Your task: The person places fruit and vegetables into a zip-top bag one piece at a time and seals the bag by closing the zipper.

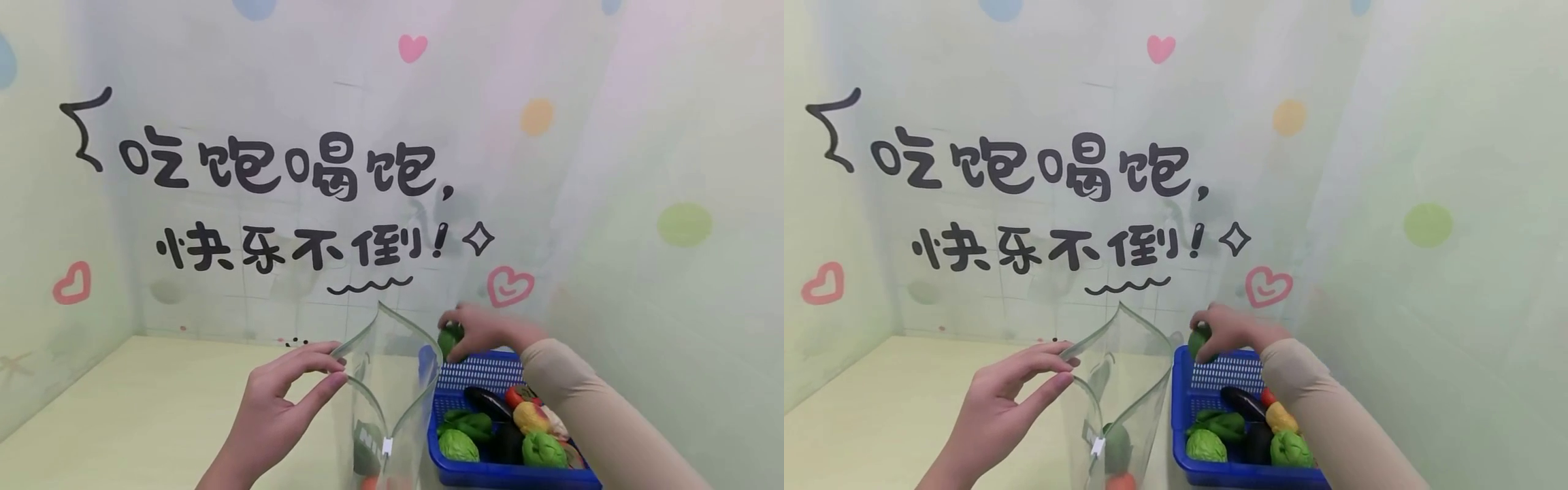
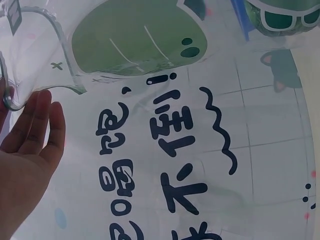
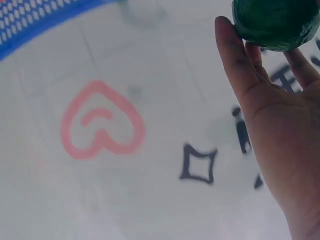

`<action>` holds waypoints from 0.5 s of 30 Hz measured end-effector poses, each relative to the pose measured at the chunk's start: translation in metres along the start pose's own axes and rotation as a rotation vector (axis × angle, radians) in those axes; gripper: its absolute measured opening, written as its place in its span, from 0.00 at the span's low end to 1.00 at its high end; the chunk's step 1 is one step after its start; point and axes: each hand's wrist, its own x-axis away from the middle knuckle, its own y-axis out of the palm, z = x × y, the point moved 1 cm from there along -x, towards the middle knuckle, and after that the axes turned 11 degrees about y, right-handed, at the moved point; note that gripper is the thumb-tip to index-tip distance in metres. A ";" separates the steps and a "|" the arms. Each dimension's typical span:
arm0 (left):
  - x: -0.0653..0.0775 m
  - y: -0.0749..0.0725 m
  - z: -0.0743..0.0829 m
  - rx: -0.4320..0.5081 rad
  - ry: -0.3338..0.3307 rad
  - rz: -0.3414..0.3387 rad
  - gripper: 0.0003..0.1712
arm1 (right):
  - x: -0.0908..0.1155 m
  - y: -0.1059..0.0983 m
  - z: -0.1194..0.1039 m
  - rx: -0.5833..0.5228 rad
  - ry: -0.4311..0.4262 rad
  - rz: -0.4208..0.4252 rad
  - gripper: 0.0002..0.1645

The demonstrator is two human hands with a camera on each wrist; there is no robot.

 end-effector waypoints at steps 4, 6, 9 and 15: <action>0.000 0.000 0.001 0.004 0.011 0.002 0.20 | 0.016 -0.038 -0.017 -0.073 -0.049 0.080 0.34; 0.000 0.000 0.002 0.009 0.009 0.003 0.19 | 0.026 -0.058 -0.030 -0.134 -0.107 0.112 0.35; 0.000 0.000 0.003 0.012 0.005 0.001 0.19 | 0.043 -0.087 -0.056 -0.211 -0.240 0.163 0.35; -0.011 -0.002 0.015 0.009 0.021 0.008 0.19 | 0.080 -0.127 -0.118 -0.108 -0.480 0.210 0.35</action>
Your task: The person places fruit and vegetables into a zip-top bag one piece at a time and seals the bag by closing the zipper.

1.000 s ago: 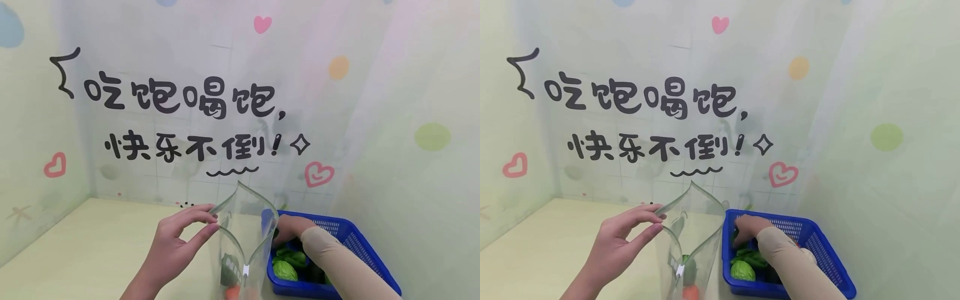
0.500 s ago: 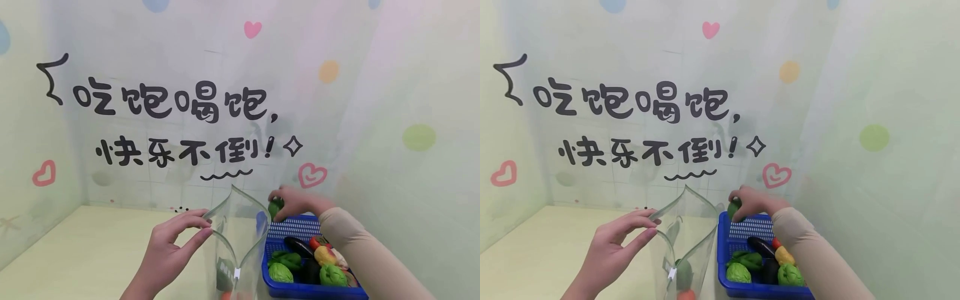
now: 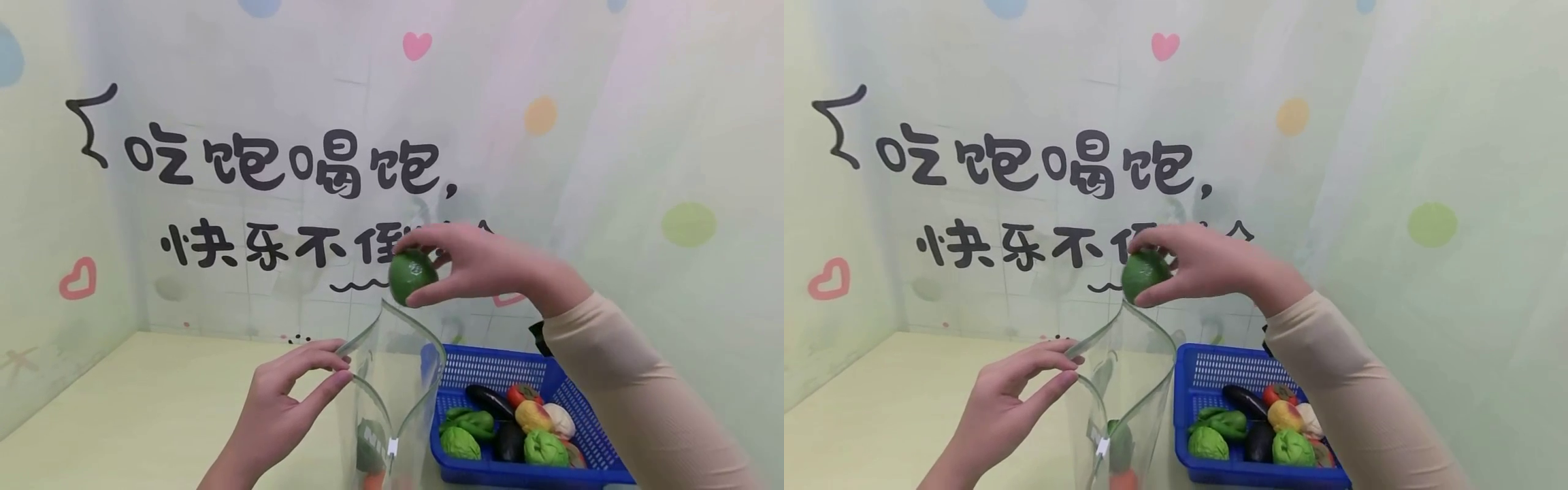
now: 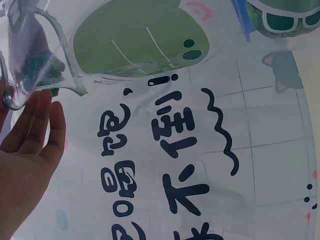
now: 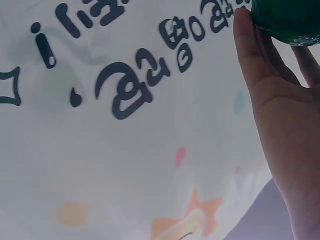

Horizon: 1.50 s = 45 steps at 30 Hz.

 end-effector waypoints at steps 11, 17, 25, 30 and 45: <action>-0.010 -0.001 0.011 0.004 -0.007 -0.005 0.17 | 0.003 0.022 -0.058 0.127 0.084 -0.417 0.28; -0.009 -0.001 0.011 0.003 0.000 -0.015 0.18 | 0.002 0.035 -0.058 0.133 0.107 -0.482 0.29; -0.010 -0.002 0.012 -0.003 -0.003 -0.009 0.19 | 0.000 0.039 -0.056 0.208 0.179 -0.491 0.33; -0.010 -0.002 0.012 0.003 -0.002 -0.009 0.19 | 0.001 0.040 -0.054 0.217 0.181 -0.484 0.30; -0.004 -0.004 0.009 0.016 -0.070 0.007 0.17 | -0.001 0.027 -0.039 0.275 0.058 -0.211 0.12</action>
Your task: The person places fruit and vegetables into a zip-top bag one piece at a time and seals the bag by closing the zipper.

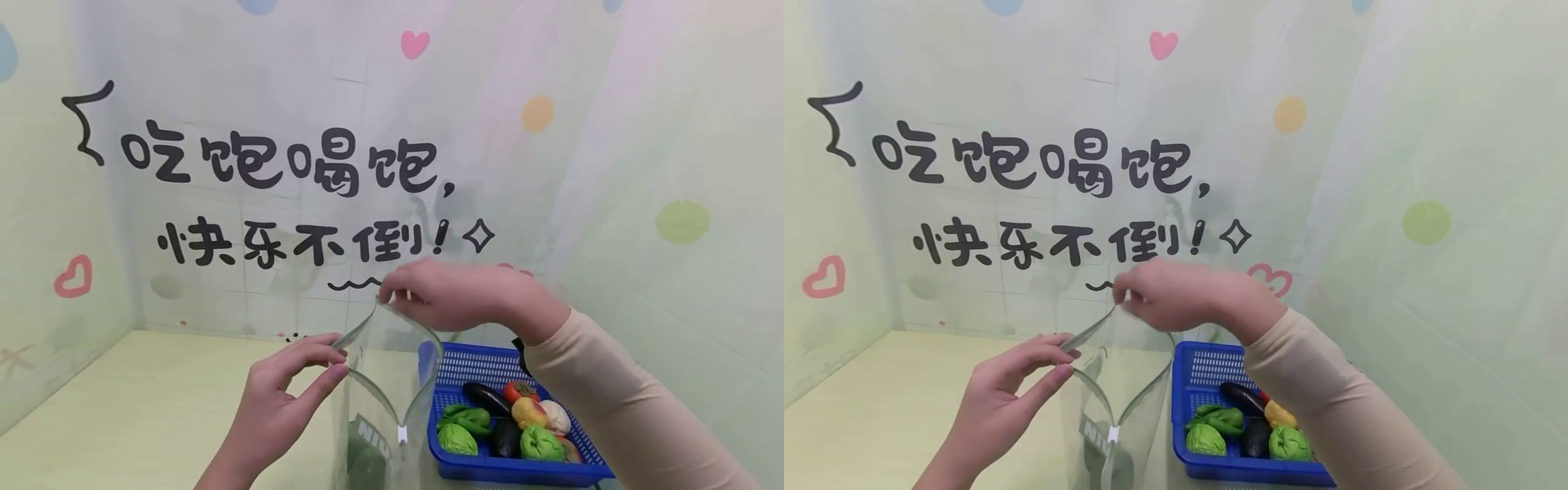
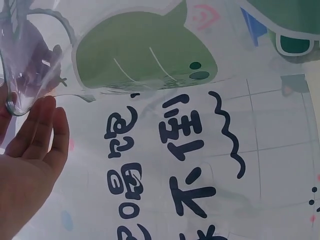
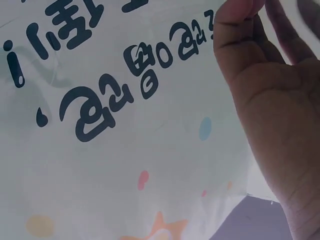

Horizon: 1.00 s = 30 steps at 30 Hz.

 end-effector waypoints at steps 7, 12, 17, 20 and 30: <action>-0.006 0.000 0.008 -0.008 -0.042 -0.018 0.16 | -0.003 0.010 0.029 0.094 0.194 -0.064 0.13; -0.006 0.000 0.008 -0.034 -0.010 -0.012 0.17 | -0.007 0.036 0.055 0.099 0.324 -0.186 0.08; -0.006 0.001 0.006 -0.061 0.031 -0.002 0.18 | -0.009 0.065 0.079 0.078 0.418 -0.281 0.16; -0.005 0.001 0.006 -0.058 0.027 -0.004 0.18 | -0.004 0.083 0.092 0.068 0.459 -0.316 0.16; -0.001 0.002 0.000 -0.047 -0.002 -0.020 0.17 | 0.022 0.146 0.141 -0.013 0.624 -0.390 0.17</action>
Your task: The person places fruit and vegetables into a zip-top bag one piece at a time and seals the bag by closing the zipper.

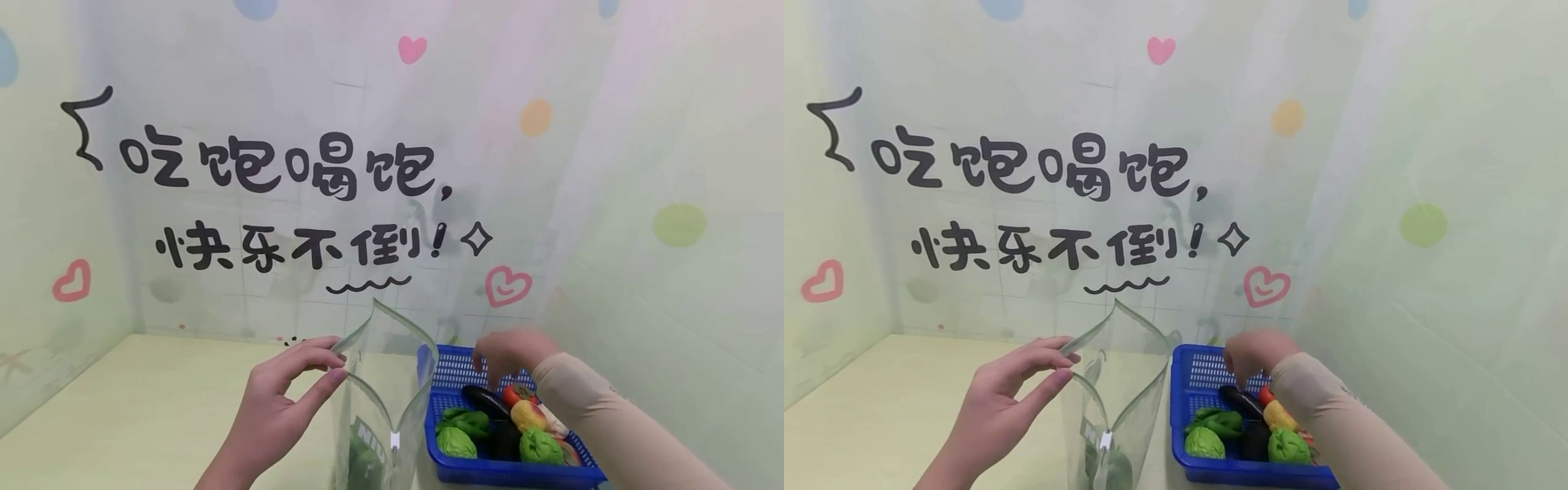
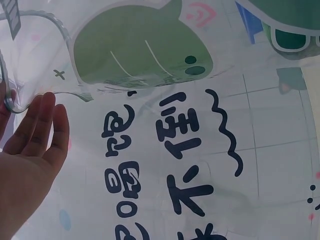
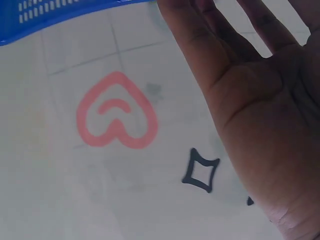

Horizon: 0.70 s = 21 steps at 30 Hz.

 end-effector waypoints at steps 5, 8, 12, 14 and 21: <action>0.008 0.001 -0.011 0.001 -0.003 -0.006 0.17 | -0.011 0.026 0.027 -0.081 0.049 0.003 0.17; 0.010 0.002 -0.015 0.002 -0.003 -0.011 0.18 | -0.017 0.040 0.042 -0.125 0.099 -0.016 0.17; 0.011 0.002 -0.017 0.001 0.007 -0.008 0.18 | -0.021 0.055 0.057 -0.217 0.125 -0.051 0.17; 0.011 0.002 -0.018 0.002 0.008 -0.007 0.18 | -0.021 0.061 0.063 -0.267 0.129 -0.069 0.17; 0.011 0.001 -0.017 -0.001 0.002 -0.009 0.18 | -0.020 0.071 0.071 -0.352 0.137 -0.133 0.16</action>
